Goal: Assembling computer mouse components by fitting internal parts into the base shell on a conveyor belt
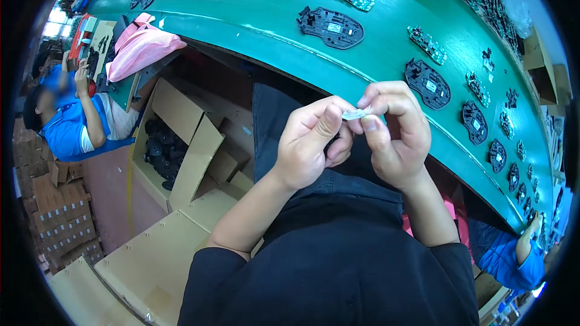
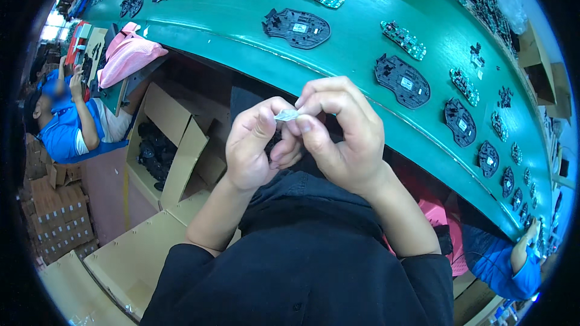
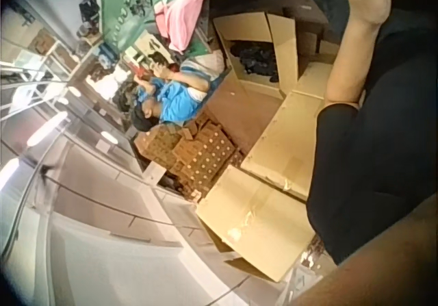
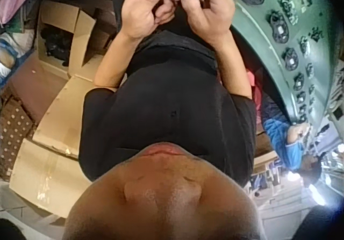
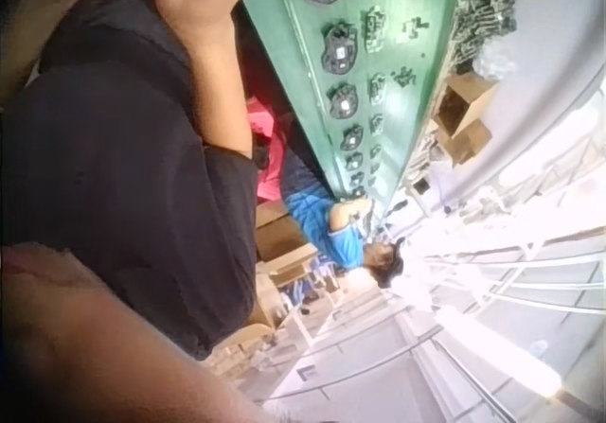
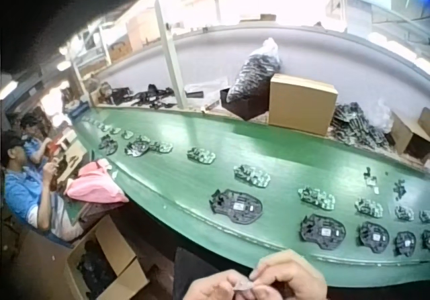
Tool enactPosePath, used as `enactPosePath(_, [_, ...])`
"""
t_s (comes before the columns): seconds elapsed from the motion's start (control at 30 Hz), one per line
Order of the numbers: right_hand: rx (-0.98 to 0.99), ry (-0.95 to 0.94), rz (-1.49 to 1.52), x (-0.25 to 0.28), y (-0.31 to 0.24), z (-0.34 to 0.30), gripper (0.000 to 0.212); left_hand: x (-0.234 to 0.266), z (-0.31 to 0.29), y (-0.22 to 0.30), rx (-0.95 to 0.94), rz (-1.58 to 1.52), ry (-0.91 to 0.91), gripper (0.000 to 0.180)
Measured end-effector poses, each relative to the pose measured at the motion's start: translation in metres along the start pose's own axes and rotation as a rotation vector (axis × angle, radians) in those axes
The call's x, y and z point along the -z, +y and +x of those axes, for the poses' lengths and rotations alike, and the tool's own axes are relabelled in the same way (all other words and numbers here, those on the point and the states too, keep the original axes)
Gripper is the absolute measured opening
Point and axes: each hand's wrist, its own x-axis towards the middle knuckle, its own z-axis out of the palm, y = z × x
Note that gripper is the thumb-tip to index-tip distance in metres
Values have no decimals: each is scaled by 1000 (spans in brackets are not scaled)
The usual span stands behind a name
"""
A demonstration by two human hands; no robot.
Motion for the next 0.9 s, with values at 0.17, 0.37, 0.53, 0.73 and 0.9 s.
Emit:
enactPosePath(0.17, [5,-134,-55,6,-6,6,11,12,-5,21,-111,386,-17,29])
enactPosePath(0.37, [-326,-217,116,1,-14,10,14,25,-2,35,-170,799,-6,16])
enactPosePath(0.53, [-343,-193,77,-11,-1,14,20,36,2,34,-139,761,45,11])
enactPosePath(0.73, [-175,-232,-123,-19,14,23,22,45,6,41,-131,861,91,11])
enactPosePath(0.9, [-231,-256,-69,-25,23,29,22,66,21,68,-116,1001,41,11])
